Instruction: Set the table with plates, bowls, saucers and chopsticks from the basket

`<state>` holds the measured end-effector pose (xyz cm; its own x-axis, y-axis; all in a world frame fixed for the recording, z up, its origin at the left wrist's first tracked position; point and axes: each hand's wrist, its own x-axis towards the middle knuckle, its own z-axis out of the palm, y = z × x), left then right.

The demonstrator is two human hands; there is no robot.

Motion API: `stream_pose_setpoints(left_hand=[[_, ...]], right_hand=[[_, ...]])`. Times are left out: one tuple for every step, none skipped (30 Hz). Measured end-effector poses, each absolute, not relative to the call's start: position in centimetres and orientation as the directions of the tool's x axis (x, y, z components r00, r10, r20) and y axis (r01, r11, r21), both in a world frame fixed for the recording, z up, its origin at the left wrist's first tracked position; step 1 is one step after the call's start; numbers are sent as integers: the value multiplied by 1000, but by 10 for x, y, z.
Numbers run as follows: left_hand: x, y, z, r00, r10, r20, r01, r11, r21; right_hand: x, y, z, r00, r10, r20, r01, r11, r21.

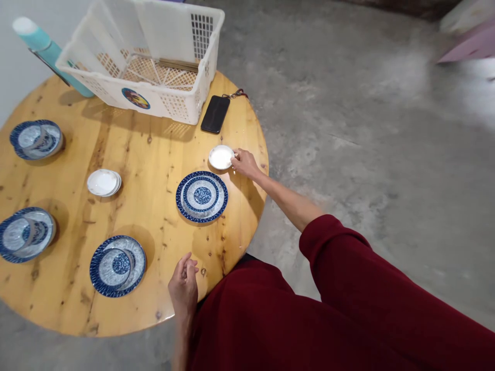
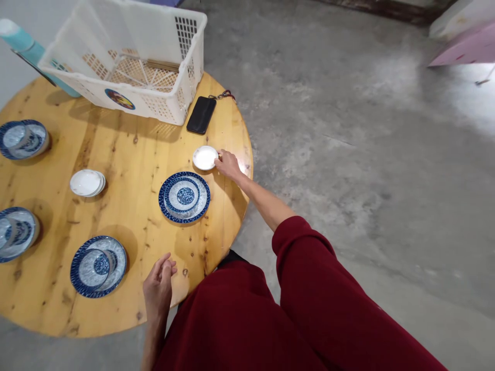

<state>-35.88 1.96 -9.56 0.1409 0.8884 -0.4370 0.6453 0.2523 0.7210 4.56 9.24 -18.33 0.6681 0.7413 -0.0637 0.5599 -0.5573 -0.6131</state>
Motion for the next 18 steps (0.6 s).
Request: stream_pose_setpoints(left_hand=[[-359, 19, -96, 140, 889, -435, 646, 251, 721], [-360, 19, -97, 137, 890, -434, 648, 251, 719], [-361, 19, -98, 134, 891, -433, 648, 251, 719], [-362, 19, -99, 133, 892, -431, 648, 251, 719], [-363, 19, -100, 131, 894, -429, 647, 251, 720], [-364, 19, -101, 130, 894, -429, 645, 252, 722], [-365, 19, -102, 129, 894, -429, 642, 254, 723], [-365, 19, -104, 131, 892, -432, 639, 257, 725], [-366, 18, -105, 132, 891, -435, 638, 259, 725], [-366, 18, -106, 134, 890, -437, 638, 260, 725], [-366, 18, -107, 137, 889, -436, 637, 258, 726], [-366, 18, -108, 140, 890, -435, 638, 255, 727], [-366, 17, -109, 143, 890, -433, 638, 251, 727], [-366, 17, -110, 145, 890, -433, 639, 250, 728], [-367, 17, -110, 148, 889, -434, 638, 249, 728], [-367, 17, -110, 150, 888, -436, 638, 250, 729], [-368, 17, -110, 153, 887, -436, 637, 249, 730], [-368, 17, -110, 156, 888, -433, 635, 246, 732]], right_hand=[[46, 91, -183, 658, 749, -77, 555, -551, -623], [46, 90, -183, 644, 760, -90, 549, -540, -638], [46, 88, -182, 632, 769, -98, 542, -529, -653], [46, 85, -182, 625, 774, -100, 536, -519, -666], [47, 83, -181, 622, 777, -102, 529, -512, -677], [47, 81, -181, 621, 777, -105, 522, -510, -684], [47, 79, -180, 623, 775, -109, 515, -511, -688], [46, 77, -180, 626, 771, -112, 510, -514, -690], [46, 76, -180, 631, 767, -113, 506, -518, -689], [46, 76, -180, 636, 764, -114, 505, -522, -687], [45, 75, -179, 639, 760, -113, 503, -525, -686], [44, 75, -179, 643, 758, -111, 502, -527, -686], [44, 76, -178, 646, 755, -112, 498, -528, -688], [43, 76, -177, 648, 753, -116, 493, -530, -690], [43, 76, -177, 650, 750, -123, 484, -533, -694], [42, 75, -176, 654, 745, -132, 472, -538, -698], [42, 74, -175, 663, 735, -140, 456, -545, -703], [41, 72, -175, 675, 723, -148, 436, -552, -711]])
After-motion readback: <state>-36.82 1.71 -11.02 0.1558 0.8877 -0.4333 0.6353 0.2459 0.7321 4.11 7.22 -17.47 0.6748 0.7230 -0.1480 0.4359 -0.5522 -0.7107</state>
